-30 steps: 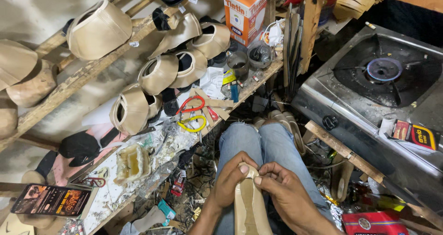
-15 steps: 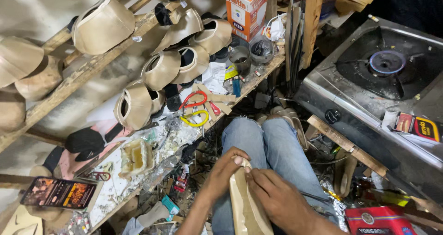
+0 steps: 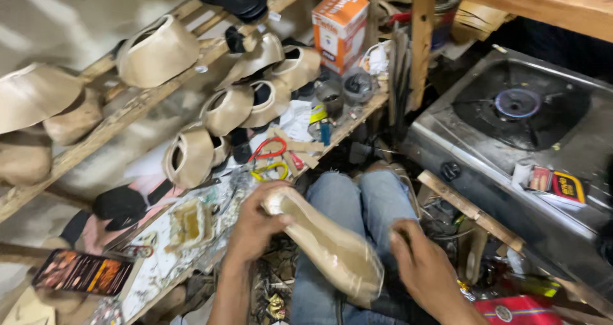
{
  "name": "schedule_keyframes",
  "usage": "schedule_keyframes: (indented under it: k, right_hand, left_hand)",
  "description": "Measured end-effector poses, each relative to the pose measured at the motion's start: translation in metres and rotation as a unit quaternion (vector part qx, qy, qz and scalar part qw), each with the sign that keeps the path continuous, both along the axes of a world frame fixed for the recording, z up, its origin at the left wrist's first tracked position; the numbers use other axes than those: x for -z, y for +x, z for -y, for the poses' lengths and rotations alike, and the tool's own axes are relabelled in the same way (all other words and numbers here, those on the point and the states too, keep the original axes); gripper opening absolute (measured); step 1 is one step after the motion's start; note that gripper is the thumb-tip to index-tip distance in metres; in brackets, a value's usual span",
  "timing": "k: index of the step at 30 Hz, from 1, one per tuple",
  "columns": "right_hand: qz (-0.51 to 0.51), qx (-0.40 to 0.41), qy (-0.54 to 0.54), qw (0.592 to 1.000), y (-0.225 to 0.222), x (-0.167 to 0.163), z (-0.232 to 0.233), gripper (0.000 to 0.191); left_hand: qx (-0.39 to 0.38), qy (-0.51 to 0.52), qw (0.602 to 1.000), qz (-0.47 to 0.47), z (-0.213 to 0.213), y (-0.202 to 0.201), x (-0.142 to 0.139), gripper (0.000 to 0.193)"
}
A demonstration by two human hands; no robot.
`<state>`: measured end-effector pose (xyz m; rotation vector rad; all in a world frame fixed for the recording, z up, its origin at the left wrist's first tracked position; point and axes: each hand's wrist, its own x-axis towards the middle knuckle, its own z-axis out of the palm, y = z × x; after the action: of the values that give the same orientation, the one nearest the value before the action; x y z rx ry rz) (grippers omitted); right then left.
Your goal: The person sits on the floor and works on a beige shoe upper, using a knife-like tool to trim and shape the edges. They repeatedly turn the shoe, scrape the interior, and adjust the opening while handling the shoe one at a time.
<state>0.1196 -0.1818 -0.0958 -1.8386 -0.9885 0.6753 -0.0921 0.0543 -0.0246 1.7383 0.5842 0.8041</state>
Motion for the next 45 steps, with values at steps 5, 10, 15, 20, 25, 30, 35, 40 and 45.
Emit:
schedule_keyframes:
  k: [5,10,15,20,25,30,35,40,45]
  right_hand:
    - [0.151,-0.310,-0.072,0.936,-0.016,0.066,0.023,0.030]
    - [0.158,-0.387,-0.107,0.902,-0.009,0.028,0.004,0.036]
    - [-0.144,-0.123,-0.023,0.982,0.026,-0.072,0.003,0.036]
    - [-0.073,-0.165,0.217,0.959,0.019,-0.102,-0.048,0.032]
    - [0.061,-0.107,-0.101,0.987,0.043,-0.072,-0.074,0.024]
    - [0.394,-0.245,0.167,0.870,0.044,-0.070,-0.071,0.029]
    - [0.223,-0.099,0.025,0.969,0.039,-0.096,-0.077,0.036]
    - [0.243,-0.230,-0.117,0.935,0.051,-0.080,-0.085,0.037]
    - [0.261,-0.129,0.069,0.954,0.056,-0.070,-0.104,0.038]
  left_hand:
    - [-0.104,-0.141,0.981,0.085,0.016,0.045,0.033,0.059]
    - [0.015,0.103,0.994,-0.016,0.035,0.088,0.072,0.066]
    - [0.019,-0.021,0.996,-0.080,0.042,0.081,0.079,0.071]
    - [0.011,0.018,0.996,-0.085,0.035,0.084,0.084,0.075]
    - [0.019,0.046,0.995,-0.091,0.023,0.084,0.088,0.077]
    - [0.024,-0.001,0.996,-0.086,0.021,0.089,0.094,0.071]
    - [0.064,-0.017,0.997,-0.049,0.019,0.094,0.100,0.070]
    - [0.028,0.036,0.997,-0.067,0.014,0.094,0.101,0.069]
    - [0.024,0.018,0.995,-0.098,0.015,0.092,0.094,0.070]
